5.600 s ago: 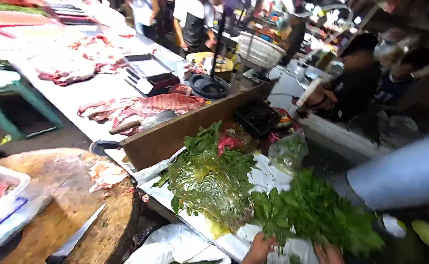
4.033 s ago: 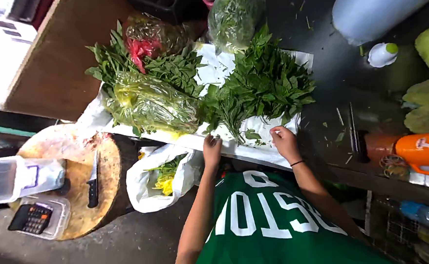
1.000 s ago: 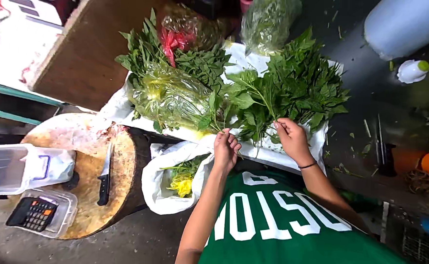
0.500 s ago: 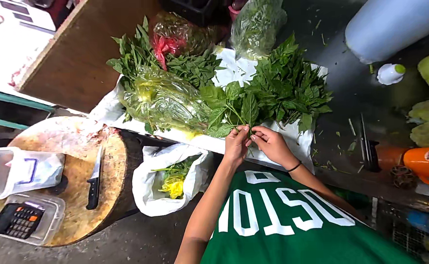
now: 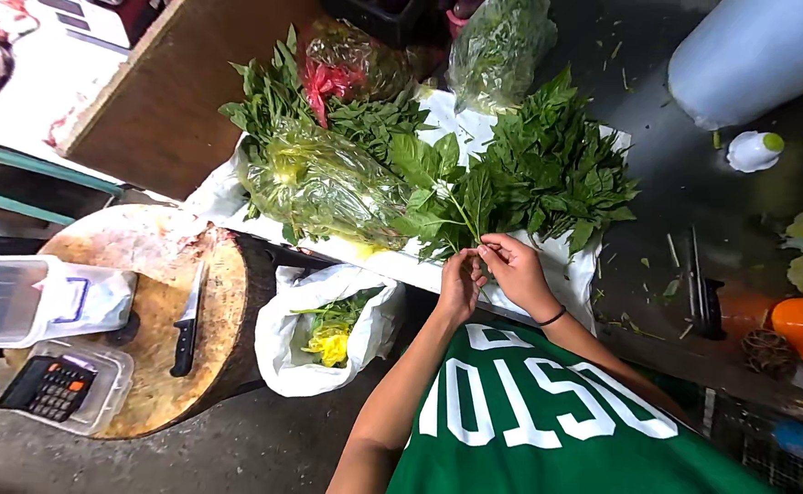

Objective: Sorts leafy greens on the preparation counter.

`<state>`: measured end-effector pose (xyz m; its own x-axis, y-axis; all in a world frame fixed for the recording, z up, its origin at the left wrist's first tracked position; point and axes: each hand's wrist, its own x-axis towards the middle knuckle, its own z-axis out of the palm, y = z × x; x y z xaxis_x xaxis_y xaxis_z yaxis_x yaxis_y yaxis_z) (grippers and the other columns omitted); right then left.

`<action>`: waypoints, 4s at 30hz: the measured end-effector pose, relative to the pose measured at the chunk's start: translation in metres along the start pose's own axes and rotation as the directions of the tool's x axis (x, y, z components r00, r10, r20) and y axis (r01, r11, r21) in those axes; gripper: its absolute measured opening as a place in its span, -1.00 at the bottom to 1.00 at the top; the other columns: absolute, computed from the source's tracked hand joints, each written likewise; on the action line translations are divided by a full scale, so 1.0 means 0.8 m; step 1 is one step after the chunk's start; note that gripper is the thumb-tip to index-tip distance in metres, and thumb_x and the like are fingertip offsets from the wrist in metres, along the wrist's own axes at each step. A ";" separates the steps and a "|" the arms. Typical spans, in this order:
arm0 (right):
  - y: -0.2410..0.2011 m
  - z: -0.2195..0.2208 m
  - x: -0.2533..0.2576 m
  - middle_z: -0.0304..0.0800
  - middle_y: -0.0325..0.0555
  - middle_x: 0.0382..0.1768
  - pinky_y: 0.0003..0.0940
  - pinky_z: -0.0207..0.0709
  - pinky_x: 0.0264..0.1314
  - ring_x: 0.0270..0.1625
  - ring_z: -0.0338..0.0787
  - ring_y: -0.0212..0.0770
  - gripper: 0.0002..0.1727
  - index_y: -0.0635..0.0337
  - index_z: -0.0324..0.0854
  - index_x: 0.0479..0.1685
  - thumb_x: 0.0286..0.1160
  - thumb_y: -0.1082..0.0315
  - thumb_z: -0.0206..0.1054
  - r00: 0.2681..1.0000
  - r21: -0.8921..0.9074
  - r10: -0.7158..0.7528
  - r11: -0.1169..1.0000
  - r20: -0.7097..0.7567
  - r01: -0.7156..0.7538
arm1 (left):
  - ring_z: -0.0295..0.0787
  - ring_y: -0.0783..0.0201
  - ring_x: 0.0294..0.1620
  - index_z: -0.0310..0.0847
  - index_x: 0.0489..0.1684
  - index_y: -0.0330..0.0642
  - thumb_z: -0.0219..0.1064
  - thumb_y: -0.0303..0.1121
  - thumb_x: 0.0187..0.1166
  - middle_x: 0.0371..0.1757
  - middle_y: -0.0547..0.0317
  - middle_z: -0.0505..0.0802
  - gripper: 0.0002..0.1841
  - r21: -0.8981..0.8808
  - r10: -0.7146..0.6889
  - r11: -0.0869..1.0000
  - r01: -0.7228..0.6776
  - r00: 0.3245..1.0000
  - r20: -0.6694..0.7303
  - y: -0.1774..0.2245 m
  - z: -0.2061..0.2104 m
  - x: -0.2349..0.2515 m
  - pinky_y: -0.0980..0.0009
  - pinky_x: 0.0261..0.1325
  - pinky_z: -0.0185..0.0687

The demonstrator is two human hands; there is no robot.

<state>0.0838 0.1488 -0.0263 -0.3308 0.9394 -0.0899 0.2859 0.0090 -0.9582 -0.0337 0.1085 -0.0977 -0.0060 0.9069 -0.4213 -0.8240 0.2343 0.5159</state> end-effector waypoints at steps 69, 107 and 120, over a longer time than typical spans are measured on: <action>0.041 0.039 -0.016 0.92 -0.15 -0.19 -0.10 0.80 0.06 -0.16 0.89 -0.23 -0.67 0.08 0.84 0.09 0.73 0.07 0.28 0.980 -0.431 0.020 0.900 0.199 0.069 | 0.53 0.35 -0.54 0.40 -0.21 -0.04 -0.22 -0.06 0.94 -0.48 0.28 0.57 -0.61 0.094 0.062 0.995 -0.042 0.973 -0.220 0.038 -0.049 -0.042 0.43 -0.41 0.59; 0.014 -0.076 -0.008 0.82 -0.23 -0.28 -0.21 0.69 -0.36 -0.45 0.72 -0.29 -0.78 -0.03 0.71 0.12 0.70 0.12 0.32 0.989 -0.298 -0.037 0.954 -0.141 -0.007 | 0.33 0.43 -0.72 0.47 -0.37 -0.01 -0.06 -0.15 0.88 -0.70 0.41 0.40 -0.65 -0.092 0.056 0.994 -0.063 0.996 -0.072 0.072 -0.037 -0.026 0.48 -0.51 0.47; 0.006 0.040 -0.017 0.84 -0.07 -0.29 -0.03 0.76 -0.02 -0.24 0.84 -0.15 -0.75 0.15 0.75 0.07 0.68 0.20 0.29 0.942 -0.411 0.080 0.909 0.327 0.066 | 0.65 0.41 -0.45 0.57 -0.12 0.05 -0.08 0.20 0.82 -0.36 0.30 0.70 -0.52 0.057 -0.043 0.997 0.045 0.998 -0.046 0.040 -0.025 -0.016 0.46 -0.39 0.67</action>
<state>0.0610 0.1248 -0.0387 -0.5829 0.7732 -0.2499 0.6077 0.2106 -0.7657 -0.0718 0.0973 -0.0908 0.0033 0.8790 -0.4768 -0.7899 0.2947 0.5377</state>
